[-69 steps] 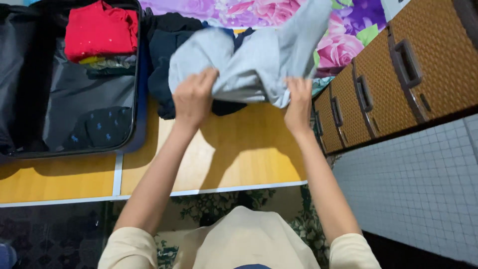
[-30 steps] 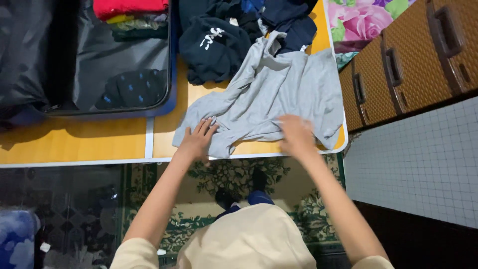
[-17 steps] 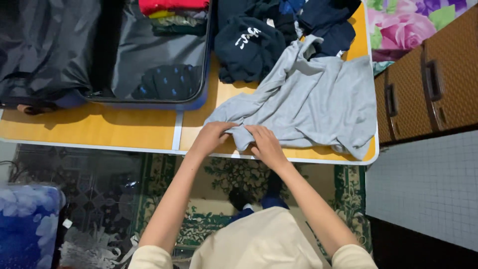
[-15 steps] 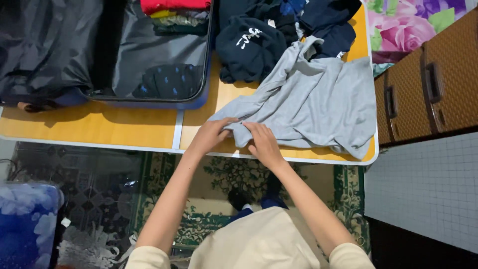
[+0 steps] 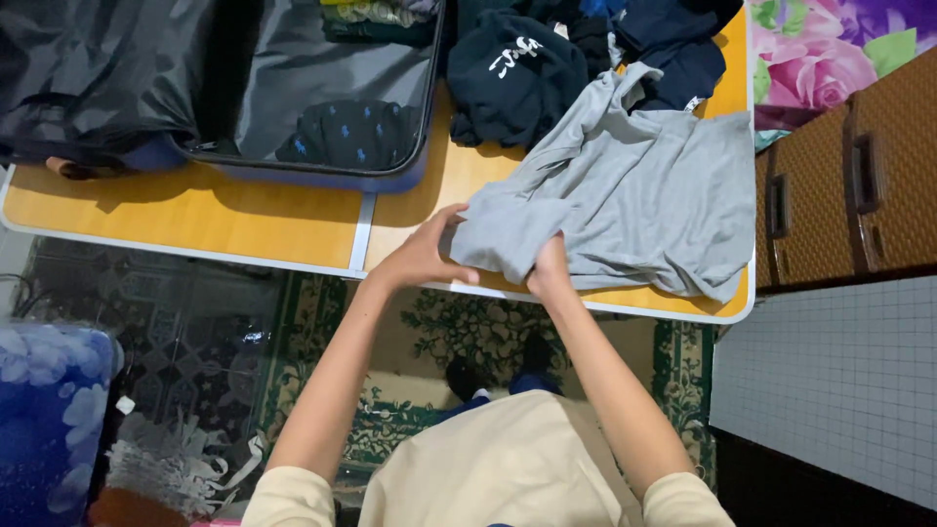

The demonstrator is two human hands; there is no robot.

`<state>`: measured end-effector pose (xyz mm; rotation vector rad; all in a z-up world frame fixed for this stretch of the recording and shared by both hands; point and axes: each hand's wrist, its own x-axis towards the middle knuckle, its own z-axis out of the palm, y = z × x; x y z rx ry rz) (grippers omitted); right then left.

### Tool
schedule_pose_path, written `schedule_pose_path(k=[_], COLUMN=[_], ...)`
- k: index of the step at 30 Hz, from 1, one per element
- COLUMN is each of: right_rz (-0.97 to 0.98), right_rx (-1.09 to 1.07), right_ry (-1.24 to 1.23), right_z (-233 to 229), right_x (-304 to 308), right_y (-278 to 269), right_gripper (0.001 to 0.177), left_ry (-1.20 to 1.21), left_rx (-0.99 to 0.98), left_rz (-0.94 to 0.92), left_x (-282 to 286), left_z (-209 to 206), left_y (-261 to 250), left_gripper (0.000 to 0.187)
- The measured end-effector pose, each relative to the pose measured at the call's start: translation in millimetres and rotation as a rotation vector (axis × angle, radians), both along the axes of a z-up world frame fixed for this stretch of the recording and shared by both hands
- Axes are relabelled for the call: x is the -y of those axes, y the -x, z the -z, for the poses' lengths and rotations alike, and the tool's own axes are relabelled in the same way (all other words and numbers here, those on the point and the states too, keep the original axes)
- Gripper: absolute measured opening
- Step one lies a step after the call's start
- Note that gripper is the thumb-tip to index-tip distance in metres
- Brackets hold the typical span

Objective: The person folds several garments on a table and places them into an open suitcase. They fold a purple shirt, a black shirt, a red shirt, and a gray sweatshirt, then put each folded item into the suitcase one by one.

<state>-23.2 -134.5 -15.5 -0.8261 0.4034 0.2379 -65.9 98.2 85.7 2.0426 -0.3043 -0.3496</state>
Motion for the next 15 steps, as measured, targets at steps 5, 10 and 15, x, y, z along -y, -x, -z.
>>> schedule_pose_path(k=[5,10,15], right_rz=[-0.171,-0.202,-0.083], right_rx=[-0.133,-0.079,-0.109], right_ry=[-0.391,-0.51,0.065], right_z=[-40,5,-2], right_x=[28,59,76], right_y=[-9,-16,-19], right_gripper=[0.049,0.049,0.04], left_ry=[-0.312,-0.203,0.312], left_rx=[0.299,0.511,-0.105], left_rz=[-0.061,-0.205,-0.214], left_x=[15,52,52], left_z=[29,68,53], left_y=[-5,-27,-46], left_gripper=[0.12,0.056,0.033])
